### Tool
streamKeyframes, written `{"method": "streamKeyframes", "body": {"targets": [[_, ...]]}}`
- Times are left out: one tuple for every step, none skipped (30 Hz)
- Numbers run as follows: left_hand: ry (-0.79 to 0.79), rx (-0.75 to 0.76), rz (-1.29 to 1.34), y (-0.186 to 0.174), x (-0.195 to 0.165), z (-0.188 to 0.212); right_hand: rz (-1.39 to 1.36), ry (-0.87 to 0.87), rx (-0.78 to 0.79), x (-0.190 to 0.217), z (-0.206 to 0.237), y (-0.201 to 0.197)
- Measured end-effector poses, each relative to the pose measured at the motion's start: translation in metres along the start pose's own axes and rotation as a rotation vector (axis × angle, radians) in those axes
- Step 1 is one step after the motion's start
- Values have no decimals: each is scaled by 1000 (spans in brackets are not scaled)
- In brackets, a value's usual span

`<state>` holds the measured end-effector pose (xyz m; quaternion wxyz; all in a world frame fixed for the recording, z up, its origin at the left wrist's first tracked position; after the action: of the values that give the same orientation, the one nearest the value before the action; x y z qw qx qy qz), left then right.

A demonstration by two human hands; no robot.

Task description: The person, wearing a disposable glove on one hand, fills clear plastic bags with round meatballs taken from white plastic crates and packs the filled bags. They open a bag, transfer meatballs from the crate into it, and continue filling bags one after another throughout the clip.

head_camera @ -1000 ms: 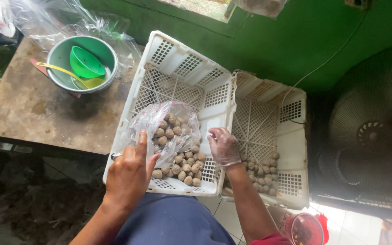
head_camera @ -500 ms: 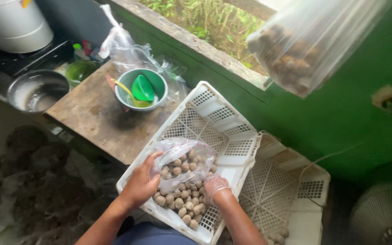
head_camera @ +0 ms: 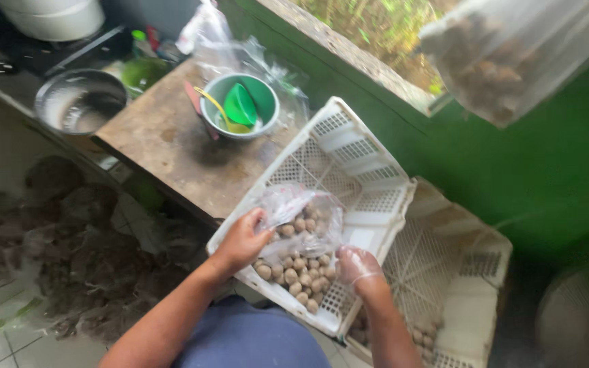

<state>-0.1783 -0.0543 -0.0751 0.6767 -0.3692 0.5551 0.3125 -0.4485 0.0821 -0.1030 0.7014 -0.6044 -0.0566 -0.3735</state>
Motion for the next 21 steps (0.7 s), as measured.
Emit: {"method": "streamKeyframes", "body": {"targets": [[54, 59, 118, 2, 1, 0, 62, -85, 112, 6, 10, -10], [104, 115, 236, 3, 0, 0, 117, -172, 227, 14, 18, -19], [19, 164, 318, 6, 4, -1, -23, -159, 241, 23, 28, -29], [-69, 207, 396, 7, 8, -1, -164, -151, 248, 34, 35, -35], [-154, 242, 471, 10, 11, 0, -172, -130, 190, 45, 37, -40], [-163, 256, 506, 11, 11, 0, -177, -118, 132, 58, 35, -40], [-171, 265, 538, 12, 10, 0, -169, -169, 62, 72, 31, -39], [-184, 270, 571, 12, 10, 2, -160, -219, -2, 81, 29, -36], [-182, 243, 606, 11, 9, 3, -352, -249, -8, 86, 26, -32], [-180, 214, 639, 9, 8, 4, -546, -281, -16, 87, 23, -27], [-186, 182, 674, 7, 7, 6, -740, -308, -22, 84, 21, -22], [-188, 202, 710, 7, 6, 8, -563, -243, -134, 73, 21, -20], [-183, 218, 747, 6, 4, 9, -381, -182, -240, 59, 21, -21], [-166, 232, 784, 6, 3, 9, -194, -128, -346, 45, 22, -21], [-191, 246, 823, 5, 2, 8, -40, -120, -254, 35, 19, -12], [-219, 260, 861, 6, 2, 8, 112, -108, -159, 24, 18, -1], [-251, 271, 900, 6, 3, 8, 263, -93, -58, 15, 17, 12], [-242, 287, 911, 6, 2, 7, 328, -109, -17, 10, 14, 24], [-231, 301, 922, 6, 1, 7, 391, -126, 25, 8, 12, 38], [-218, 313, 932, 6, -1, 7, 455, -146, 67, 8, 7, 51], [-228, 315, 937, 5, -1, 7, 486, -104, 87, 7, 1, 60]]}}
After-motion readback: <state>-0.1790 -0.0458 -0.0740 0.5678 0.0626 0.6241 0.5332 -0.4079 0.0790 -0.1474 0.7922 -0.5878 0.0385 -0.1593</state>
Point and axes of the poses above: each hand's wrist, its own z-axis away from the middle knuckle, its own y-axis out of the palm, x = y × z, the point moved 4 cm from there along -z, towards the middle knuckle, and after that the axes turned 3 degrees about -y, right-handed, at the moved point
